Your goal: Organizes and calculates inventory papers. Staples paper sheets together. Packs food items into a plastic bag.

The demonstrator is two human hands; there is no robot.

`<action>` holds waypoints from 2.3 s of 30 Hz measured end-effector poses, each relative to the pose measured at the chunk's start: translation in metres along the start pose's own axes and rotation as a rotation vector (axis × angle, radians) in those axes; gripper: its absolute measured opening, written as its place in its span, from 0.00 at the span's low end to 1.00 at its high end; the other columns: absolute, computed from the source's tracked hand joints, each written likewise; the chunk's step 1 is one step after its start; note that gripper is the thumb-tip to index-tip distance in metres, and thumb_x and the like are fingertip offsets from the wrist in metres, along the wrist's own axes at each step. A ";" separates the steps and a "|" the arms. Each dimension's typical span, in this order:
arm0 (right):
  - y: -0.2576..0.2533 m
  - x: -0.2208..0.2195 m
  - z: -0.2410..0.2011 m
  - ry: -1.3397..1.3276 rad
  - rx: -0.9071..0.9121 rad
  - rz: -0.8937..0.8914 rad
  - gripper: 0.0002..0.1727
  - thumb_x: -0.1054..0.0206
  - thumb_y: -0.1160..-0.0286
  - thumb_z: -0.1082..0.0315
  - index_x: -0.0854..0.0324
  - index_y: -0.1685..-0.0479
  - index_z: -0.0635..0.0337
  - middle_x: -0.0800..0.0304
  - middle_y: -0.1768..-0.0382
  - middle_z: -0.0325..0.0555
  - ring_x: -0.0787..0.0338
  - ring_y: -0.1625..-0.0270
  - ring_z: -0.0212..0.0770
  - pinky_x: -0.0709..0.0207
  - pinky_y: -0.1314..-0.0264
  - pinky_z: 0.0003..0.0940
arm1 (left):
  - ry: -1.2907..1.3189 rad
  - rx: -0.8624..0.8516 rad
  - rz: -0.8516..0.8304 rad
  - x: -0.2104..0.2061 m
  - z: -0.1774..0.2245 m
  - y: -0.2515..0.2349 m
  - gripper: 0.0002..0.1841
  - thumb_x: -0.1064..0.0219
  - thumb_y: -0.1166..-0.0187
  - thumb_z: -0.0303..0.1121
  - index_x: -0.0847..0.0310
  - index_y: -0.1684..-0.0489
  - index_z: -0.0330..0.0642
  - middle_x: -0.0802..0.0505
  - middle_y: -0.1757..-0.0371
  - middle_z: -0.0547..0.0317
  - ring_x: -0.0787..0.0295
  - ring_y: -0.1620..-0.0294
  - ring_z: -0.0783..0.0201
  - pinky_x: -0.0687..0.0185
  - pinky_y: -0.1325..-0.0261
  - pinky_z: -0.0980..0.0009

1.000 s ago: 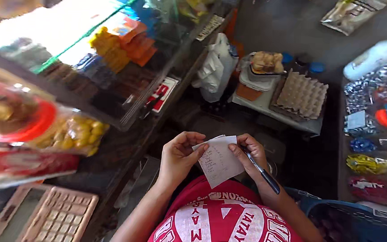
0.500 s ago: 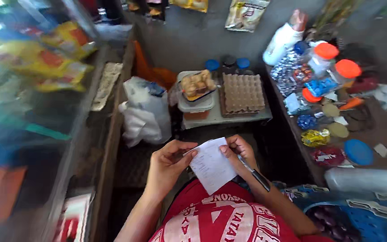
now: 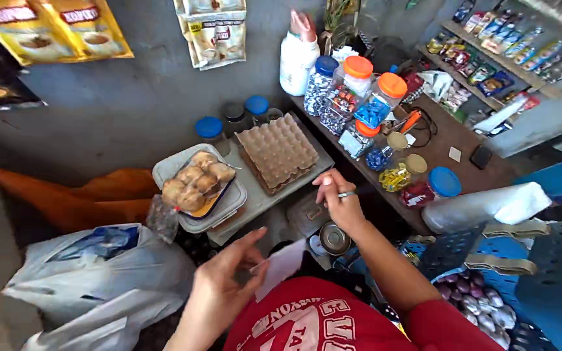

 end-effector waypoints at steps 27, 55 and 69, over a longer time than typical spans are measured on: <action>-0.194 0.262 0.252 0.447 -0.347 0.211 0.24 0.36 0.16 0.58 0.20 0.34 0.72 0.14 0.41 0.72 0.11 0.42 0.68 0.19 0.40 0.66 | 0.407 0.179 0.162 -0.118 -0.039 -0.239 0.14 0.20 0.33 0.26 0.10 0.50 0.45 0.04 0.55 0.71 0.07 0.59 0.76 0.08 0.56 0.80; -0.190 0.168 0.148 -0.736 0.243 0.552 0.26 0.49 0.15 0.34 0.33 0.29 0.36 0.10 0.61 0.27 0.09 0.66 0.32 0.11 0.61 0.31 | -0.196 -0.034 0.246 -0.139 -0.029 -0.255 0.12 0.25 0.28 0.29 0.12 0.51 0.34 0.05 0.64 0.57 0.10 0.65 0.75 0.13 0.58 0.82; -0.173 0.046 0.097 -0.706 0.217 0.254 0.26 0.47 0.15 0.34 0.20 0.58 0.46 0.15 0.73 0.28 0.12 0.72 0.26 0.15 0.69 0.24 | -0.333 -0.199 0.277 -0.152 -0.021 -0.243 0.07 0.30 0.24 0.27 0.12 0.54 0.34 0.06 0.64 0.50 0.10 0.65 0.67 0.17 0.58 0.82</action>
Point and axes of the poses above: each hand's wrist, its own y-axis away from the middle knuckle, its own x-axis out of the back of the hand, z = x × y, the point moved 1 cm from there along -y, towards the middle knuckle
